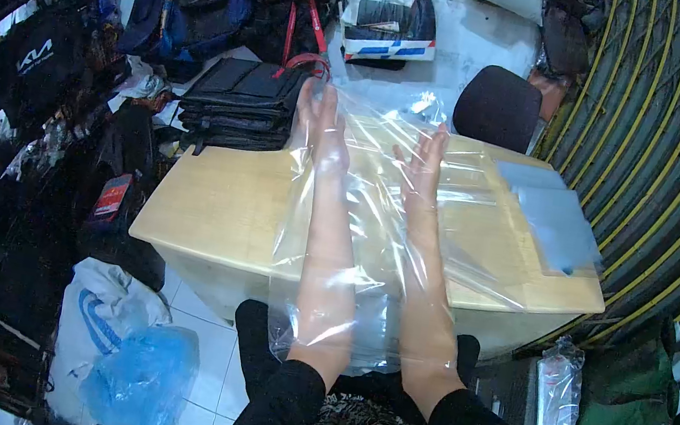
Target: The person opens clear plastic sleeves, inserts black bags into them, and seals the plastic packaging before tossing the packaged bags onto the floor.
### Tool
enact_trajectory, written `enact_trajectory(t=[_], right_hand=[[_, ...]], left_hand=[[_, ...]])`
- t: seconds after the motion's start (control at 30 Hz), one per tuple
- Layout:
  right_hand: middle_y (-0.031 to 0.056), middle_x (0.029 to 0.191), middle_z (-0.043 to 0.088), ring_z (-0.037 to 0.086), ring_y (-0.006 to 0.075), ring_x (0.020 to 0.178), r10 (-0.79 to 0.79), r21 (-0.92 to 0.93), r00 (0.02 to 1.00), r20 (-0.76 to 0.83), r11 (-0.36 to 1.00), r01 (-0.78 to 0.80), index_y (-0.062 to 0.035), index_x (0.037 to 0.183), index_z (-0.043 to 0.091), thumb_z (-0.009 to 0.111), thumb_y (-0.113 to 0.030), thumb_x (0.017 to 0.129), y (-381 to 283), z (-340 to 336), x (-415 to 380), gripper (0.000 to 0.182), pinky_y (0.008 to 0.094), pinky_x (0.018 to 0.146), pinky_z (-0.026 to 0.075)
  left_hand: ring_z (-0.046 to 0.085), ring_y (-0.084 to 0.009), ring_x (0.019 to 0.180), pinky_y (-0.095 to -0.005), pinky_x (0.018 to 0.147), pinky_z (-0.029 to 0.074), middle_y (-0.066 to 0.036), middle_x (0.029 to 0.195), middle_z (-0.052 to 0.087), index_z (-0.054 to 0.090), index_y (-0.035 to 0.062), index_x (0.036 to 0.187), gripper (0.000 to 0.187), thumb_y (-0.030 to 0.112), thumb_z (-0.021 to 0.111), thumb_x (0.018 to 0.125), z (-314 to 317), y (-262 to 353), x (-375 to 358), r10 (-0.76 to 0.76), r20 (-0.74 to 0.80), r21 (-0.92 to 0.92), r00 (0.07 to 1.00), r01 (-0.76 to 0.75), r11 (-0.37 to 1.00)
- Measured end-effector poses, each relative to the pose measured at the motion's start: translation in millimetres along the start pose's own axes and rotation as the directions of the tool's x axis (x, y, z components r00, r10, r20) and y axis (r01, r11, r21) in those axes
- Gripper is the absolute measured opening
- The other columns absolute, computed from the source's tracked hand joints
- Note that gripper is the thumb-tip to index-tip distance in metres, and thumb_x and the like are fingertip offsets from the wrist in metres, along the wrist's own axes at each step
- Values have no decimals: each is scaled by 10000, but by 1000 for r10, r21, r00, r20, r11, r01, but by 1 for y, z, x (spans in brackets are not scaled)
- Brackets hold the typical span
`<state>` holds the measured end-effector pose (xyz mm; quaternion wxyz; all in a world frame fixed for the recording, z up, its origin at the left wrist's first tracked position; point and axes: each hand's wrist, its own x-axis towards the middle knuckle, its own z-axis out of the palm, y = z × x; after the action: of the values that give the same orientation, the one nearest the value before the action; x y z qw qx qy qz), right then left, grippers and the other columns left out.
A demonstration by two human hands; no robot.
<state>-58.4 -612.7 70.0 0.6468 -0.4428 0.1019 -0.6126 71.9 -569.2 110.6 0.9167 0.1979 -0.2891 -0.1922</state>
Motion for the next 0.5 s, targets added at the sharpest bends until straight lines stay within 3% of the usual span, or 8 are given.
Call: enact_trajectory(t=[0.07,0.1,0.13,0.2,0.23,0.37,0.4,0.5], right_hand=[[37,1554,31,71,222,1428,-33,-86,999,-5,996,32,-211,1487,-1,411,-594,911,3,0,-1,805,487,1045,307],[42,1554,31,73,226,1428,-53,-128,999,-11,990,51,-199,1487,-5,416,-582,915,2,1,-2,807,486,1040,315],[49,1558,-2,87,233,1426,-15,3,1000,9,1000,14,-203,1487,-27,434,-508,943,3,-3,3,776,477,1019,341],[46,1561,-26,78,238,1429,-106,-96,991,79,989,113,-209,1483,-62,476,-411,947,1,-4,4,786,451,1011,350],[45,1562,-38,73,240,1430,-147,-140,982,117,977,163,-212,1481,-79,497,-362,950,2,-2,4,798,438,1007,354],[231,1523,-99,101,351,1413,-228,-755,954,196,585,295,-168,1485,164,542,-128,889,-14,13,-17,707,431,1035,338],[273,1506,-90,166,413,1386,-190,-765,955,226,572,295,-124,1455,266,550,-182,888,-6,5,-11,637,435,1020,371],[293,1496,-80,220,477,1341,-379,-897,901,211,291,332,-121,1466,218,553,-223,884,2,11,-8,679,437,1026,371]], left_hand=[[455,-75,912,-217,786,388,-6,1062,496,387,91,1294,479,242,618,902,-9,1,5,10,77,68,997,-15,998],[458,-75,939,-219,813,390,-11,1099,487,378,90,1310,483,242,602,910,-13,0,7,114,105,201,988,-133,970],[461,-74,967,-222,839,391,-15,1136,477,368,90,1326,487,242,587,918,-16,-1,8,214,145,322,966,-250,913],[418,-124,1160,-302,1000,348,-65,1310,399,262,109,1416,544,210,521,949,-17,-1,5,22,116,-48,993,-16,999],[389,-143,1200,-335,1014,344,-77,1335,380,230,115,1427,561,209,514,953,-19,3,5,6,116,-58,993,1,998],[276,-214,1330,-493,1068,309,-101,1418,312,168,122,1453,596,224,494,965,-30,-4,6,59,148,-215,987,-26,976],[258,-215,1343,-507,1066,310,-91,1434,296,182,125,1452,584,234,489,967,-31,-3,4,52,177,-229,983,-11,973],[174,-224,1383,-533,1058,323,-56,1483,219,199,122,1453,589,273,489,964,-35,-2,-2,59,227,-260,972,2,966]])
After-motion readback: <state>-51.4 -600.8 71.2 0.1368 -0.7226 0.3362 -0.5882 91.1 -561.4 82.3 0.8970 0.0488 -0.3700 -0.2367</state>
